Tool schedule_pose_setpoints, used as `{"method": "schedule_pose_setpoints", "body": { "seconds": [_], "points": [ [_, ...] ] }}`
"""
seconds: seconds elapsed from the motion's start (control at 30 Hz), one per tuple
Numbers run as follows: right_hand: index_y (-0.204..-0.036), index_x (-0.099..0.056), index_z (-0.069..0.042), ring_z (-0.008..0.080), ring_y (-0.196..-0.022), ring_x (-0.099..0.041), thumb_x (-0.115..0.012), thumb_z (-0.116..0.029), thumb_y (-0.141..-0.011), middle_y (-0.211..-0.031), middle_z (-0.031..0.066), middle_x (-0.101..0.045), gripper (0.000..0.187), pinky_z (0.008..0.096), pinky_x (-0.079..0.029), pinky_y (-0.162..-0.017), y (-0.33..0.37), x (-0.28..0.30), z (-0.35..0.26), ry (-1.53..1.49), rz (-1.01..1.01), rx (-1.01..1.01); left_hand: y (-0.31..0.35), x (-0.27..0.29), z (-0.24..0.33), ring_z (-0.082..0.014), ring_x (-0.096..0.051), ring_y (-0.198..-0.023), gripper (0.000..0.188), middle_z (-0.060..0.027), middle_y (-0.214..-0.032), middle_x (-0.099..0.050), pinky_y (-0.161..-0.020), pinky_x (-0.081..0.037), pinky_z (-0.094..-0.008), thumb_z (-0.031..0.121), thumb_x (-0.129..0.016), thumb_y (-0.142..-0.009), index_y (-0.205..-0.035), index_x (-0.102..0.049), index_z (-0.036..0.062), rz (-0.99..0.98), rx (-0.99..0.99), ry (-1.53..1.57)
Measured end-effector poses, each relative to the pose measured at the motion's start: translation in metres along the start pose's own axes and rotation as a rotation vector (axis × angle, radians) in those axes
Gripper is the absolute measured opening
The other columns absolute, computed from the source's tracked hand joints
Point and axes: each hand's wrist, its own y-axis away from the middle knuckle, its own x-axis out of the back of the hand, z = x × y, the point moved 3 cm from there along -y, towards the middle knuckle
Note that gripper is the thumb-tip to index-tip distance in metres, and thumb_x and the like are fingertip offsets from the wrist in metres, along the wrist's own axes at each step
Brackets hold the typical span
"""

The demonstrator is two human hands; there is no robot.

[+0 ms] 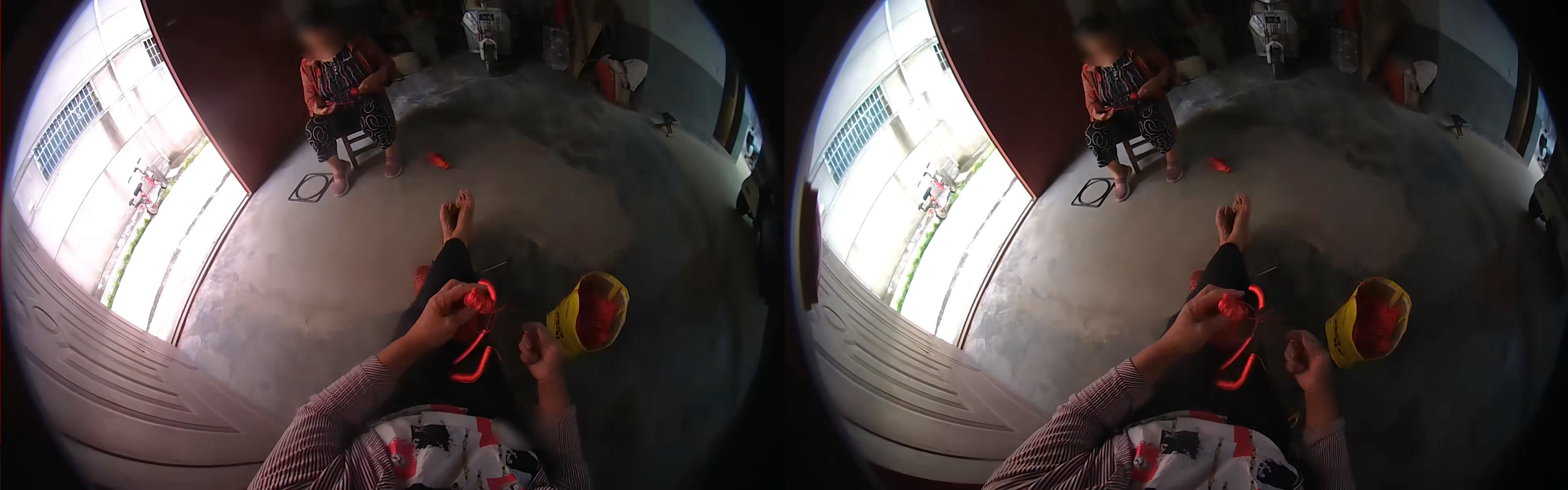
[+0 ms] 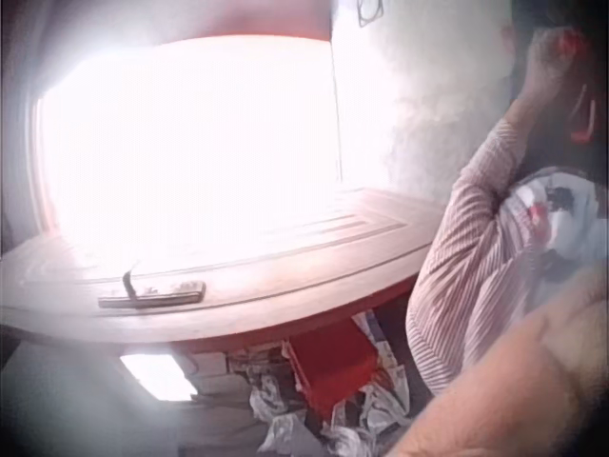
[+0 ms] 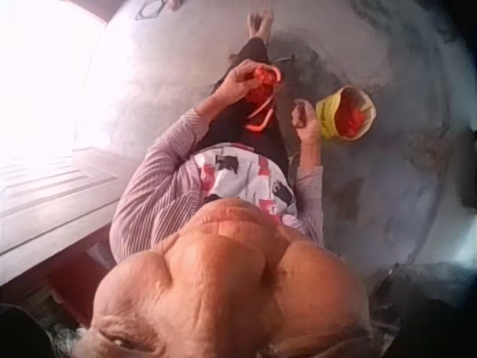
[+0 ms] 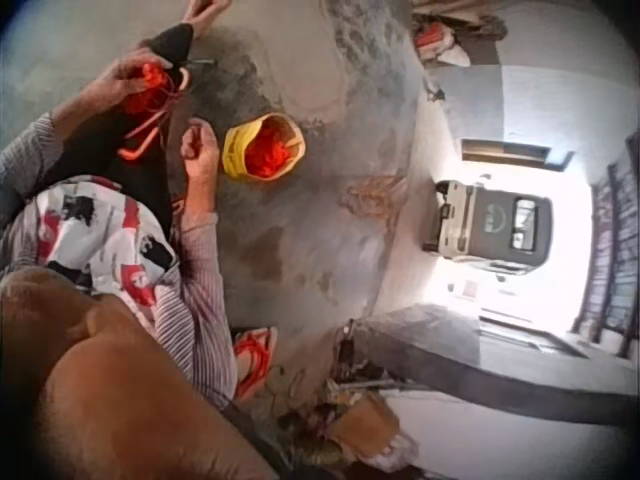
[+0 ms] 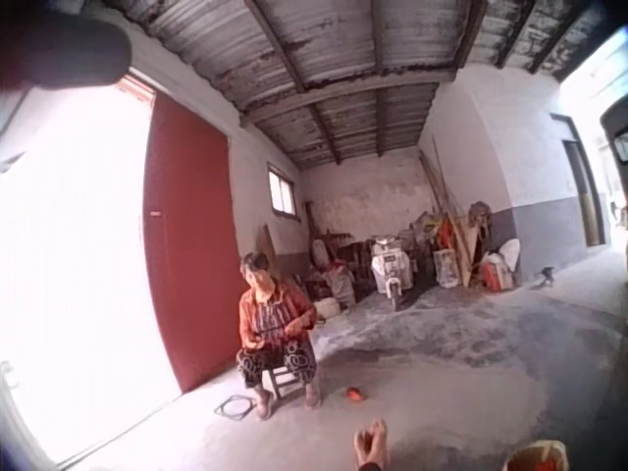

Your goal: Wrapping red plastic cord tightly around a red metal furniture frame.

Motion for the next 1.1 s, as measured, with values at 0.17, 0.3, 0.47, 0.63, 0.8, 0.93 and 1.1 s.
{"method": "schedule_pose_setpoints", "body": {
  "seconds": [0.17,0.3,0.47,0.63,0.8,0.93,1.1],
  "points": [
    [-0.095,-0.068,-0.001,0.0058,-0.057,-0.050,-0.069,-0.023,-0.083,-0.073,-0.0012,-0.060,0.025,0.0225,-0.038,-0.051,-0.011,0.003,0.018,1.010,0.045,-0.050,0.015,-0.008,-0.037,-0.0294,-0.060,-0.101,0.032,-0.0134,-0.112,-0.054,-0.082,-0.052,-0.0409,0.009,-0.066,-0.073,-0.104,-0.069,0.0175,-0.642,-0.065,-1.049],
    [-0.113,-0.066,0.001,0.0135,-0.091,-0.063,-0.071,-0.011,-0.081,-0.101,0.0075,-0.069,0.034,0.0282,-0.049,-0.084,-0.012,-0.026,0.030,0.993,-0.119,-0.016,0.020,-0.025,-0.062,-0.0363,-0.065,-0.093,0.029,-0.0188,-0.101,-0.063,-0.080,-0.053,-0.0457,0.013,-0.065,-0.072,-0.100,-0.063,0.0066,-0.599,0.202,-0.934],
    [-0.124,-0.061,-0.002,0.0170,-0.105,-0.062,-0.072,-0.013,-0.082,-0.115,0.0095,-0.067,0.044,0.0317,-0.047,-0.093,-0.010,-0.030,0.026,0.998,-0.158,-0.054,0.023,-0.050,-0.065,-0.0422,-0.065,-0.090,0.036,-0.0233,-0.093,-0.066,-0.079,-0.053,-0.0483,0.013,-0.062,-0.074,-0.106,-0.053,-0.0006,-0.360,0.391,-0.807],
    [-0.105,-0.066,-0.001,0.0195,-0.108,-0.059,-0.076,-0.012,-0.078,-0.122,0.0099,-0.060,0.031,0.0332,-0.047,-0.091,-0.009,-0.007,0.025,1.449,0.021,0.113,0.027,-0.059,-0.060,-0.0388,-0.062,-0.096,0.029,-0.0183,-0.099,-0.062,-0.082,-0.052,-0.0449,0.012,-0.063,-0.075,-0.102,-0.057,0.0023,-0.280,0.061,-0.859],
    [-0.091,-0.065,-0.001,0.0206,-0.112,-0.054,-0.077,-0.013,-0.076,-0.122,0.0091,-0.057,0.022,0.0343,-0.046,-0.091,0.000,0.006,-0.004,1.166,0.191,0.479,0.025,-0.041,-0.078,-0.0320,-0.061,-0.099,0.024,-0.0156,-0.104,-0.057,-0.085,-0.052,-0.0406,0.004,-0.065,-0.073,-0.097,-0.060,0.0028,0.047,-0.087,-0.536],
    [-0.110,-0.060,0.004,0.0203,-0.113,-0.054,-0.070,-0.015,-0.081,-0.123,0.0094,-0.057,0.037,0.0356,-0.042,-0.096,0.014,0.016,-0.036,0.476,0.092,0.440,0.014,-0.034,-0.121,-0.0243,-0.061,-0.094,0.032,-0.0135,-0.101,-0.058,-0.083,-0.051,-0.0354,0.007,-0.061,-0.076,-0.107,-0.057,0.0010,0.216,0.249,-0.493],
    [-0.123,-0.053,0.004,0.0227,-0.107,-0.056,-0.061,-0.024,-0.090,-0.107,0.0102,-0.061,0.043,0.0394,-0.045,-0.095,0.056,0.036,-0.086,0.088,-0.180,0.653,0.018,-0.060,-0.150,-0.0220,-0.057,-0.092,0.038,-0.0125,-0.100,-0.057,-0.080,-0.047,-0.0355,0.013,-0.060,-0.077,-0.113,-0.054,0.0026,-0.199,0.682,0.234]
  ]
}}
